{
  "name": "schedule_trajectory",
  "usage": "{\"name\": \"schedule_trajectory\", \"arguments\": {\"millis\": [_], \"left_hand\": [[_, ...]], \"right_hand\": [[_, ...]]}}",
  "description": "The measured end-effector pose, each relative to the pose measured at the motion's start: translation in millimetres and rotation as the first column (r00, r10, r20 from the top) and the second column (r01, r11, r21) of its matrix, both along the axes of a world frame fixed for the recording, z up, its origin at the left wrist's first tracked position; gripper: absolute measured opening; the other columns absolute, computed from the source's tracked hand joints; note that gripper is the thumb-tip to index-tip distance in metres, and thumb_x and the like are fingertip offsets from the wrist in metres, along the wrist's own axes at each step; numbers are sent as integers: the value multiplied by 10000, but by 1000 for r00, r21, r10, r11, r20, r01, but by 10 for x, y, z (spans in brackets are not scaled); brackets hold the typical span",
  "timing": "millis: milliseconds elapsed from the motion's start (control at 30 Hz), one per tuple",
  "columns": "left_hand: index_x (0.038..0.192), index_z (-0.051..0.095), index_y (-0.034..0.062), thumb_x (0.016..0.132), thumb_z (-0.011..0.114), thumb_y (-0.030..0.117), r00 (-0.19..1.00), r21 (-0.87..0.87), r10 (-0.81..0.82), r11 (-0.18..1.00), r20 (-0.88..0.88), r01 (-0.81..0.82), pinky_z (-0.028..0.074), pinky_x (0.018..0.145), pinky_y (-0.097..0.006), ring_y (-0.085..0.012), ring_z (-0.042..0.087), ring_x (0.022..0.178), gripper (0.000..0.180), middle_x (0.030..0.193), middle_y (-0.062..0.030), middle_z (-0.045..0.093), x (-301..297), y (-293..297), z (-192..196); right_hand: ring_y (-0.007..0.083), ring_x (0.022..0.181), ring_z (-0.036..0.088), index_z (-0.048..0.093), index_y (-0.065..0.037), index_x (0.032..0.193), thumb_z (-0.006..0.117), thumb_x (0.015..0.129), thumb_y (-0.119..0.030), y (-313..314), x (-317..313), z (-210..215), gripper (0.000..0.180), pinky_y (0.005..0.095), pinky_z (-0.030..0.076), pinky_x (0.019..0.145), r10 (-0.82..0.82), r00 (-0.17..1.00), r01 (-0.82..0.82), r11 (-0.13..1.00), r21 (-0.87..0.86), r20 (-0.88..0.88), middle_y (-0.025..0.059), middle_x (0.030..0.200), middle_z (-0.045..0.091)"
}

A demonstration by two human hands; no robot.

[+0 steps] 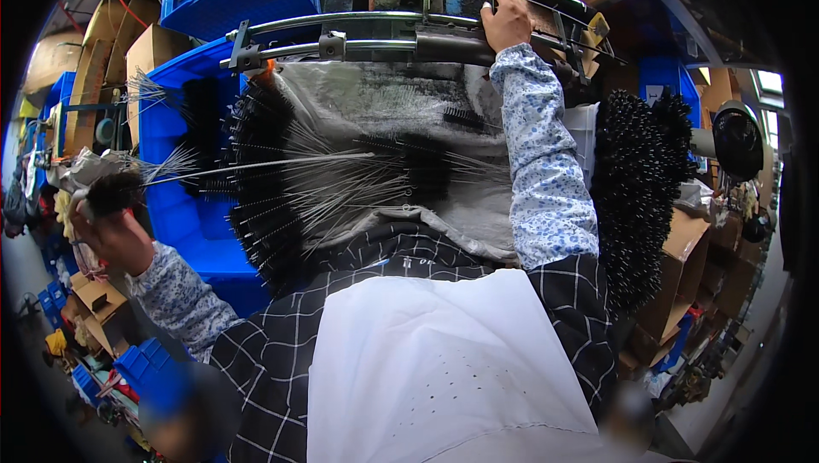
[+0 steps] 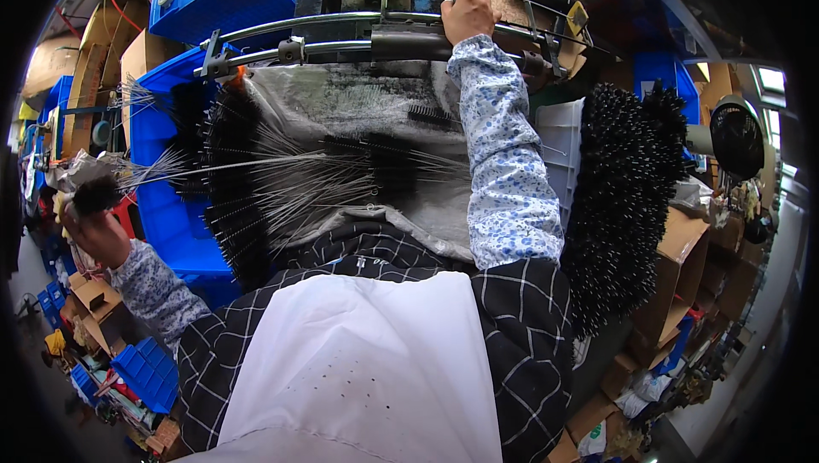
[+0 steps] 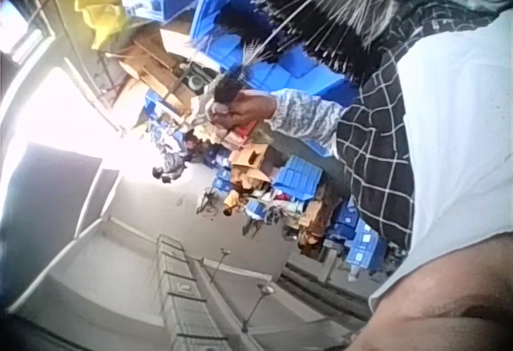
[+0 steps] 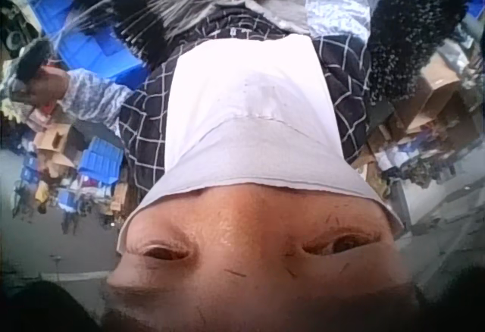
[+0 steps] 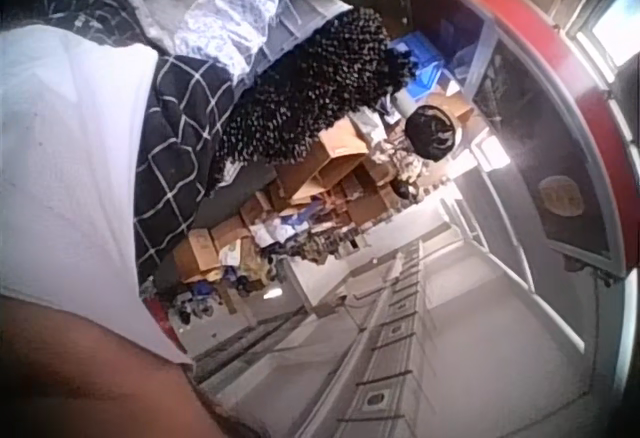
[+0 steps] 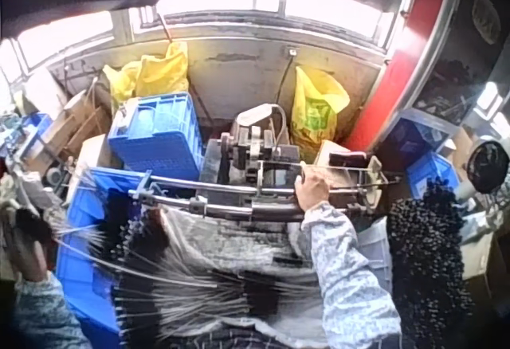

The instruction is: Assembling and finishing industrial wire brushes using a specialized twisting machine.

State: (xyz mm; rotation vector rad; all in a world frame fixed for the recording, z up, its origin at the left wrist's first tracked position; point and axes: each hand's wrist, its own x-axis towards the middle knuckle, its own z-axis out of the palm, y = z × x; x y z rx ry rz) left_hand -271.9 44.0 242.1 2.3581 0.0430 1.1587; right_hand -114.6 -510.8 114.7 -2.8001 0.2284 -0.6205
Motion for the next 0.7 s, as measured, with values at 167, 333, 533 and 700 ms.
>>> {"name": "schedule_trajectory", "arguments": {"millis": [167,333,533,700], "left_hand": [[843,542,-35,704,526,-81,998,-399,-48,915,40,60,437,750,-284,-215,488,904,147,978,-105,458,-73,-319,37],[848,534,-36,745,493,-65,999,-409,-33,912,33,44,430,744,-282,-209,474,893,115,977,-108,441,-209,-394,182],[925,485,-7,833,446,80,995,172,-99,980,-10,99,428,684,-234,-136,480,830,132,943,-81,455,-71,-652,125],[948,465,30,855,438,154,917,-659,-384,663,108,355,412,621,-207,-88,481,725,157,835,-28,482,104,-1003,58]], "right_hand": [[226,952,499,529,-101,1069,530,717,-198,174,54,-54,365,421,364,791,31,1000,-31,999,38,4,68,1028,546],[223,946,499,531,-92,1065,531,724,-190,345,88,-53,354,435,360,784,30,999,-31,999,19,31,59,1026,546],[195,871,522,566,-100,958,526,726,-168,879,136,42,245,412,356,728,-19,1000,19,999,-39,8,38,916,558],[189,871,522,565,-111,971,518,739,-182,872,110,27,247,400,353,743,-31,999,30,997,-75,-7,24,922,560]]}}
